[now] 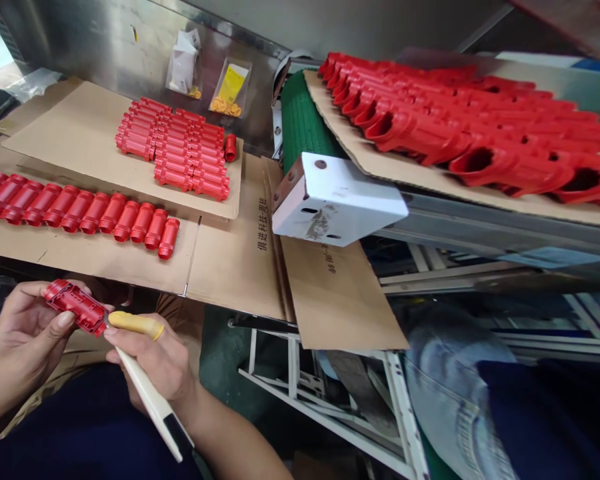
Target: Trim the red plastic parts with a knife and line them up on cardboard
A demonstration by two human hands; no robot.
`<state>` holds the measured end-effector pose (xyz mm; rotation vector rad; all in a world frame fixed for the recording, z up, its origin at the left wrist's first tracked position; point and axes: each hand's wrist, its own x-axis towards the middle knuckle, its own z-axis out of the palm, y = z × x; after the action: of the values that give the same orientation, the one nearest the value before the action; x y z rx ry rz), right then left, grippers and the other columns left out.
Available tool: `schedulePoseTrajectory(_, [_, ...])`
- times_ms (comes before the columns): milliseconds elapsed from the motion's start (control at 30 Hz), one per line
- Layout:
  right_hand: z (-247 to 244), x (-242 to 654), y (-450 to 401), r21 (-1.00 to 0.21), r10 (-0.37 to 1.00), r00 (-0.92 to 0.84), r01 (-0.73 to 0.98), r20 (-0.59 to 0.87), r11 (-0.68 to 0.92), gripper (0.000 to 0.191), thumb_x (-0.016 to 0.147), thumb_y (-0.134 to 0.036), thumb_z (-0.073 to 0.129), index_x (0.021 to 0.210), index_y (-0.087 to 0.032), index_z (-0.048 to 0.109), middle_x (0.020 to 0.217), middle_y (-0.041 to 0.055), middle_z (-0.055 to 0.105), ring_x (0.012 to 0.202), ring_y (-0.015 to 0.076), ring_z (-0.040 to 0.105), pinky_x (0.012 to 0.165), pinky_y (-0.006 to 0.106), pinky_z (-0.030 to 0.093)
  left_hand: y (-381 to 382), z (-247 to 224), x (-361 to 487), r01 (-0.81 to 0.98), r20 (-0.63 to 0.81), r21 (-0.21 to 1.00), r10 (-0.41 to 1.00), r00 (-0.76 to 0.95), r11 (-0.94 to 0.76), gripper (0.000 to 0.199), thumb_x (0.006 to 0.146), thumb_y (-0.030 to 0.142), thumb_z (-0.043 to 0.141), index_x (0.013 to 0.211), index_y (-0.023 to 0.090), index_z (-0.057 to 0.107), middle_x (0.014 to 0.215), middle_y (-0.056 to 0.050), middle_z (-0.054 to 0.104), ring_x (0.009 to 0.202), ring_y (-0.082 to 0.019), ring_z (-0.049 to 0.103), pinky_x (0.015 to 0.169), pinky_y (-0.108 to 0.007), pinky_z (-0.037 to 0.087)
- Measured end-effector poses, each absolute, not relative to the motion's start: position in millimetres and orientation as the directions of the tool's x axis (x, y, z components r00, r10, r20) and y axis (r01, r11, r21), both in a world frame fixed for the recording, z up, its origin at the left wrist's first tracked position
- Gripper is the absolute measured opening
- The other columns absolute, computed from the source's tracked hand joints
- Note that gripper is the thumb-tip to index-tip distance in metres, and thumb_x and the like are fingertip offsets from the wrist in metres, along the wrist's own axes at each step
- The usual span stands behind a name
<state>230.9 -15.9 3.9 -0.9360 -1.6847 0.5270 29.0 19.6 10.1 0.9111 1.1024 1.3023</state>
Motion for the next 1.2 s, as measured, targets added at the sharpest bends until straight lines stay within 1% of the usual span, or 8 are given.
schedulePoseTrajectory(133, [4,230,-16,-0.741,0.794,-0.1,0.306,0.599,0.598,0.035,0.101,-0.006,0.07,0.134,-0.017,0.073,0.126,0.0155,0.08,0.109,0.0233,0.08,0.092,0.035,0.072,19,10,30,-0.267,-0.102,0.959,0.995,-0.023,0.092,0.026,0.085,0.025,0.092,0.103,0.03,0.074,0.114,-0.001,0.08,0.087,-0.021,0.08,0.085,-0.032,0.067])
schedulePoseTrajectory(333, [5,229,-17,-0.749,0.791,-0.078,0.277,0.607,0.602,0.033,0.099,-0.004,0.071,0.131,-0.015,0.073,0.122,0.016,0.081,0.114,0.0239,0.079,0.096,0.035,0.07,18,9,29,-0.299,-0.084,0.951,0.996,-0.018,0.075,0.025,0.087,0.022,0.091,0.103,0.03,0.074,0.114,0.0,0.081,0.093,-0.02,0.081,0.087,-0.028,0.067])
schedulePoseTrajectory(500, [4,226,-19,-0.775,0.807,-0.041,0.255,0.589,0.578,0.027,0.102,-0.009,0.068,0.128,-0.016,0.073,0.119,0.0147,0.082,0.112,0.0233,0.08,0.096,0.035,0.069,16,10,28,-0.314,-0.123,0.943,0.992,-0.014,0.112,0.025,0.086,0.026,0.092,0.102,0.03,0.073,0.115,0.0,0.081,0.086,-0.023,0.083,0.082,-0.033,0.068])
schedulePoseTrajectory(700, [2,225,-22,-0.796,0.824,-0.036,0.238,0.565,0.556,0.023,0.106,-0.015,0.066,0.128,-0.017,0.072,0.117,0.0146,0.082,0.112,0.0237,0.079,0.096,0.036,0.069,18,0,26,-0.331,-0.029,0.943,0.999,-0.012,0.024,0.022,0.091,0.023,0.086,0.106,0.028,0.072,0.117,0.0,0.08,0.085,-0.023,0.084,0.077,-0.033,0.07])
schedulePoseTrajectory(867, [6,234,-14,-0.812,0.849,-0.113,0.251,0.516,0.527,0.017,0.108,-0.022,0.066,0.123,-0.017,0.07,0.118,0.0144,0.081,0.115,0.024,0.079,0.098,0.037,0.069,18,-1,27,-0.26,-0.018,0.966,0.998,-0.064,0.0,0.024,0.089,0.023,0.089,0.106,0.027,0.073,0.115,0.0,0.082,0.097,-0.018,0.081,0.088,-0.024,0.067])
schedulePoseTrajectory(967, [9,244,-3,-0.672,0.749,-0.292,0.331,0.594,0.662,0.018,0.107,-0.016,0.066,0.125,-0.014,0.068,0.115,0.0168,0.081,0.109,0.025,0.078,0.09,0.037,0.071,19,1,28,-0.212,-0.013,0.977,0.995,-0.095,-0.008,0.026,0.087,0.025,0.091,0.106,0.027,0.074,0.102,0.002,0.08,0.09,-0.014,0.077,0.08,-0.016,0.063])
schedulePoseTrajectory(1100, [11,251,3,-0.42,0.608,-0.492,0.446,0.623,0.791,0.023,0.104,-0.009,0.066,0.127,-0.009,0.068,0.118,0.0217,0.078,0.098,0.0266,0.076,0.079,0.038,0.071,19,1,28,-0.225,-0.061,0.973,0.997,-0.056,0.047,0.026,0.09,0.028,0.089,0.11,0.029,0.074,0.1,0.003,0.077,0.084,-0.013,0.074,0.079,-0.019,0.065])
schedulePoseTrajectory(1200, [8,250,1,-0.632,0.717,-0.38,0.342,0.584,0.696,0.018,0.107,-0.013,0.065,0.125,-0.013,0.068,0.119,0.0181,0.079,0.107,0.0246,0.077,0.088,0.037,0.07,19,1,27,-0.218,-0.063,0.975,0.997,-0.035,0.054,0.026,0.092,0.029,0.087,0.113,0.03,0.072,0.102,0.003,0.076,0.086,-0.014,0.074,0.081,-0.021,0.065])
